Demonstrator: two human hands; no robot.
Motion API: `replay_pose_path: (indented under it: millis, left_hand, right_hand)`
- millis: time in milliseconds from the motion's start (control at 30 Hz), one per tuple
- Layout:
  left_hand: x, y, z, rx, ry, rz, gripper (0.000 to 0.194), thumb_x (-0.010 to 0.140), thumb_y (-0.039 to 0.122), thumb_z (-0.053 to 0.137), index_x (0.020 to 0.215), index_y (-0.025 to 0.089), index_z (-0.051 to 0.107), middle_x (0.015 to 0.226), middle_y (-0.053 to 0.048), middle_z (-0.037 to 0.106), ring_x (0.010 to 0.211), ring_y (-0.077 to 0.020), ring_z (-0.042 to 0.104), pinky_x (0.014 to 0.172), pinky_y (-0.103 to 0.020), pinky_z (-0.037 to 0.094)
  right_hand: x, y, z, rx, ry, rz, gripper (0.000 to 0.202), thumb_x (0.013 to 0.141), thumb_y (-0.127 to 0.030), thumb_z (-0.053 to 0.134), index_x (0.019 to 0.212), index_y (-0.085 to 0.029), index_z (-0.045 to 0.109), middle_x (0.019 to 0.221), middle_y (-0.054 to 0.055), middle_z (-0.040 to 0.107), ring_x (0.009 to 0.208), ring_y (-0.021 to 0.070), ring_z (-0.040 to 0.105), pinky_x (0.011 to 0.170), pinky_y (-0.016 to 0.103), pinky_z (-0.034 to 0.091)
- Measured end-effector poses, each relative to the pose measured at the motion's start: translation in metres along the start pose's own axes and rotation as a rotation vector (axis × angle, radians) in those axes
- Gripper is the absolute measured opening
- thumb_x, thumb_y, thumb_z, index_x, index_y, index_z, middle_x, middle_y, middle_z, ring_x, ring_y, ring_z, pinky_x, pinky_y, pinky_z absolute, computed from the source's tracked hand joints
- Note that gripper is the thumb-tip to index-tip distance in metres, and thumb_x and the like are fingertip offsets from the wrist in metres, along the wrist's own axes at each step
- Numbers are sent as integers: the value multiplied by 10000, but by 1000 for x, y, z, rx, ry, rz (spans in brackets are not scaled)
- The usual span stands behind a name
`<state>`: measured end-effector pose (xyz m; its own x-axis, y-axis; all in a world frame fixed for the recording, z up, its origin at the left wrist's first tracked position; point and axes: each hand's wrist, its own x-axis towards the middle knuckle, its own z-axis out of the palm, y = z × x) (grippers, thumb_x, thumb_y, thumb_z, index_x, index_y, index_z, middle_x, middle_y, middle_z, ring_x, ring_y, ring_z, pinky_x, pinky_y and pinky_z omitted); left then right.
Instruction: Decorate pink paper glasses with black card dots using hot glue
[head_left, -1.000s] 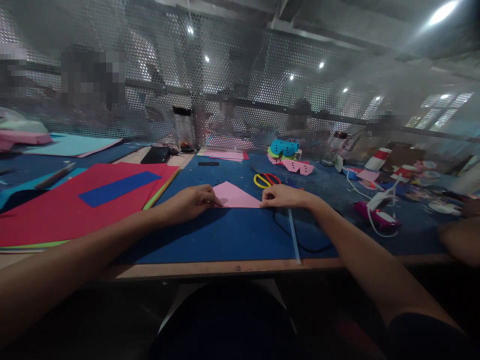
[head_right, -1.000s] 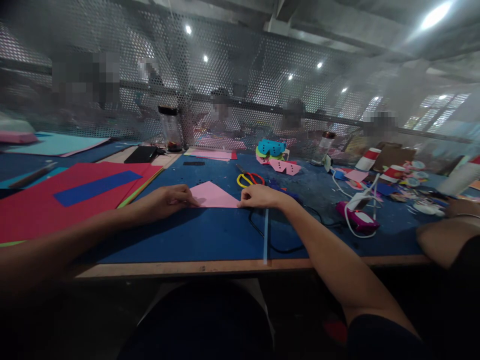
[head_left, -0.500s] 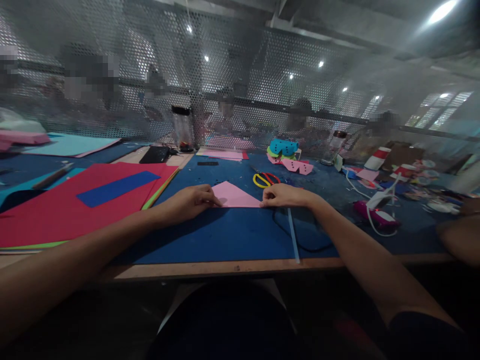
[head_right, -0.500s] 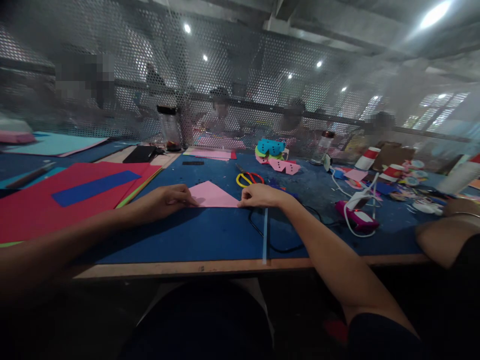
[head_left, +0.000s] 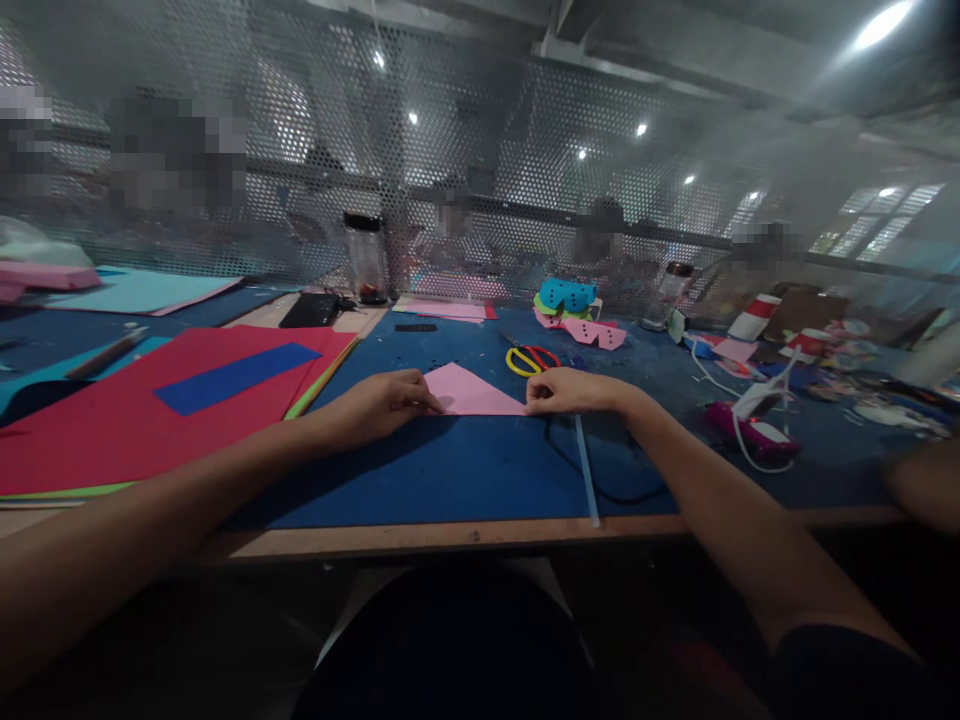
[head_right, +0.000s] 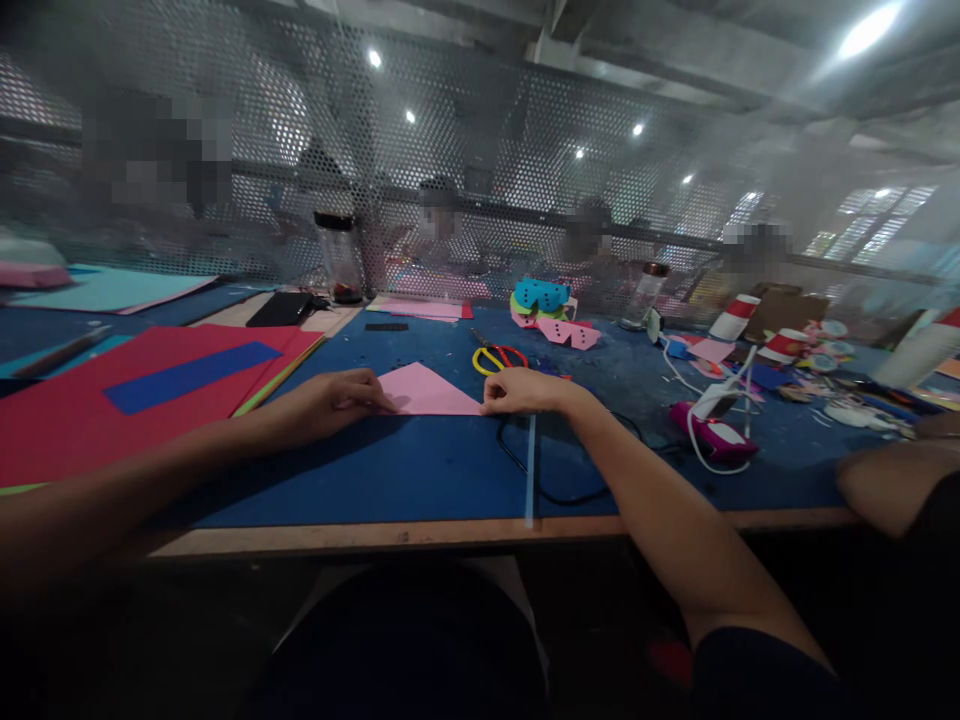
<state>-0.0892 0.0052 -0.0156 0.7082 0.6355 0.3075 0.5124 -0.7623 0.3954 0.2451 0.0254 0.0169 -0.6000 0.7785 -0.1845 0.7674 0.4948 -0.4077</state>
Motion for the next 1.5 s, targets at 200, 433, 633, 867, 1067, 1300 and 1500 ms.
replay_pose_path:
  millis: [200, 433, 633, 867, 1067, 1300, 1500]
  left_hand:
    - [0, -1, 0, 6, 2, 0, 293, 977, 267, 486, 1084, 242, 757, 1051, -65, 681, 949, -178, 665, 840, -280, 515]
    - [0, -3, 1, 6, 5, 9, 290, 977, 264, 496, 1092, 239, 761, 1045, -57, 678, 944, -172, 665, 830, -254, 502]
    - [0, -3, 1, -14, 7, 5, 278, 972, 269, 505, 1071, 235, 762, 1030, -61, 684, 927, -179, 666, 818, -273, 509]
    - [0, -3, 0, -10, -3, 3, 283, 970, 256, 501, 1093, 244, 755, 1055, -59, 682, 949, -182, 664, 835, -284, 513]
    - [0, -3, 1, -8, 4, 4, 284, 972, 247, 502, 1093, 249, 758, 1046, -56, 676, 932, -170, 666, 823, -269, 503]
    - [1, 2, 1, 14, 16, -1, 299, 949, 190, 471, 1024, 212, 759, 1022, -62, 675, 943, -175, 666, 844, -268, 491]
    - [-1, 2, 0, 62, 11, -13, 313, 893, 135, 455, 996, 180, 747, 1021, -80, 667, 935, -195, 657, 822, -279, 481]
  right_hand:
    - [-1, 0, -2, 7, -11, -15, 217, 831, -389, 644, 817, -173, 633, 801, 30, 657, 716, 144, 555, 622, 257, 375]
    - [-1, 2, -3, -3, -30, -33, 195, 817, -358, 630, 833, -165, 635, 799, 20, 649, 724, 143, 562, 623, 242, 387]
    - [-3, 1, -4, 8, -48, -39, 110, 796, -267, 624, 846, -170, 629, 810, 26, 646, 729, 148, 557, 628, 249, 393]
    - [-6, -3, -4, -6, -49, -18, 131, 749, -154, 600, 872, -163, 642, 797, 18, 643, 711, 139, 557, 600, 232, 385]
    - [-10, -16, -5, -56, 92, -64, 261, 698, -30, 563, 913, -153, 646, 918, 54, 675, 769, 148, 586, 641, 234, 421]
    - [16, -49, 23, -3, 396, -275, 115, 917, -230, 578, 933, -147, 656, 938, 56, 660, 864, 158, 594, 803, 283, 441]
    - [49, -67, 46, -46, 351, -272, 139, 925, -279, 612, 937, -158, 678, 921, 50, 685, 810, 149, 592, 732, 259, 403]
